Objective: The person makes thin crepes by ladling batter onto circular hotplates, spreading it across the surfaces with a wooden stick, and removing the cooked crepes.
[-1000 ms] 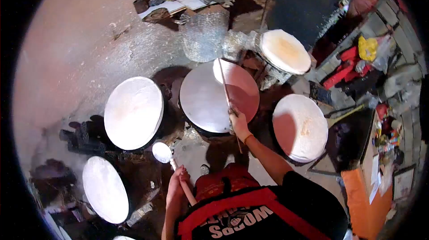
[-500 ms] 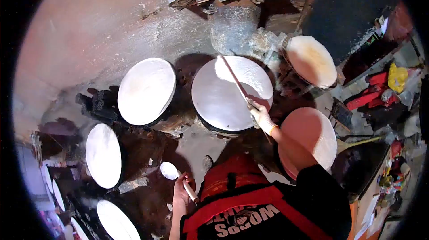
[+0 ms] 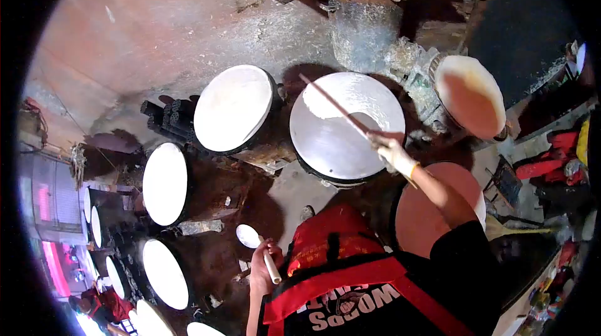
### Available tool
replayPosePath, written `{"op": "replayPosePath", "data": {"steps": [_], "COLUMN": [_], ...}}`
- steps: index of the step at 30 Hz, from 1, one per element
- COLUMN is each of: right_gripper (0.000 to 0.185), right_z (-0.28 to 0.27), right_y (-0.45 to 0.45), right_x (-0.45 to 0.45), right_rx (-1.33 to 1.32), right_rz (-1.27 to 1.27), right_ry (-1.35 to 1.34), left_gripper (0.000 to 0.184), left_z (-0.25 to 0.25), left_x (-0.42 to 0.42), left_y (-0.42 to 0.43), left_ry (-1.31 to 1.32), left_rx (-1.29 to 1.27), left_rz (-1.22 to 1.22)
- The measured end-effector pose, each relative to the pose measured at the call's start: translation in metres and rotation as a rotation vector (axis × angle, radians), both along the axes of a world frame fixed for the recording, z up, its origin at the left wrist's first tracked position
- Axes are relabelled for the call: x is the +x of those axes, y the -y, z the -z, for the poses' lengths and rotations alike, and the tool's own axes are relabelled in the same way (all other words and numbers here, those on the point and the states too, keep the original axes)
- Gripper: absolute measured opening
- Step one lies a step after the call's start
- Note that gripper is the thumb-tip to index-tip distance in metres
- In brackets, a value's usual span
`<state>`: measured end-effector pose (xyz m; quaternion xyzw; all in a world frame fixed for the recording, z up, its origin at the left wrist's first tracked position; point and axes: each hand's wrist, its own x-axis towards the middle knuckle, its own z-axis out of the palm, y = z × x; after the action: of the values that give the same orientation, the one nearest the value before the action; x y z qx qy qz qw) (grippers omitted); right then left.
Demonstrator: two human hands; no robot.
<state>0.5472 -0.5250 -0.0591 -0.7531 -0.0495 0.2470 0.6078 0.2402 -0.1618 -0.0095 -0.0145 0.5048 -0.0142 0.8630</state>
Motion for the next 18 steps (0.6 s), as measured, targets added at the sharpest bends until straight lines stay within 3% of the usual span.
{"op": "replayPosePath", "data": {"steps": [2, 4, 5, 7, 9, 10, 11, 14, 15, 17, 18], "right_gripper": [0.046, 0.049, 0.038, 0.035, 0.038, 0.038, 0.038, 0.035, 0.034, 0.032, 0.032], "right_z": [0.018, 0.02, -0.036, 0.013, 0.037, -0.004, 0.044, -0.05, 0.001, -0.017, -0.004], "right_y": [0.01, 0.035, 0.042, 0.064, 0.041, 0.026, 0.025, 0.036, 0.054, 0.077, 0.083], "right_x": [-0.013, -0.023, -0.026, 0.003, 0.034, 0.028, 0.042, -0.017, -0.033, -0.074, -0.083], "right_rx": [0.07, 0.065, -0.019, 0.074, 0.027, 0.074, 0.044, 0.0, 0.068, 0.162, 0.194], "right_rz": [-0.078, -0.127, -0.168, -0.121, 0.099, 0.108, -0.001, -0.223, -0.186, -0.1, -0.059], "right_ry": [-0.093, -0.254, -0.318, -0.135, 0.054, 0.04, 0.062, -0.186, -0.207, -0.396, -0.266], "left_gripper": [0.006, 0.006, 0.007, 0.007, 0.004, 0.005, 0.006, 0.005, 0.007, 0.016, 0.023], "left_z": [-0.019, -0.004, -0.001, -0.026, -0.021, -0.017, -0.031, -0.064, -0.048, 0.006, -0.005], "left_x": [-0.01, -0.032, -0.043, -0.045, -0.047, -0.05, -0.043, -0.017, -0.028, -0.035, -0.025], "left_y": [0.015, 0.016, 0.016, 0.038, 0.04, 0.041, 0.051, 0.067, 0.05, 0.022, 0.026], "left_ry": [-0.007, 0.004, 0.008, -0.033, -0.128, -0.071, -0.123, -0.274, -0.182, -0.217, -0.184], "left_rx": [0.042, 0.065, 0.079, 0.204, 0.178, 0.206, 0.256, 0.285, 0.186, 0.178, 0.213], "left_rz": [-0.025, -0.01, -0.001, -0.005, 0.002, 0.065, 0.097, 0.136, 0.176, 0.184, 0.217]}}
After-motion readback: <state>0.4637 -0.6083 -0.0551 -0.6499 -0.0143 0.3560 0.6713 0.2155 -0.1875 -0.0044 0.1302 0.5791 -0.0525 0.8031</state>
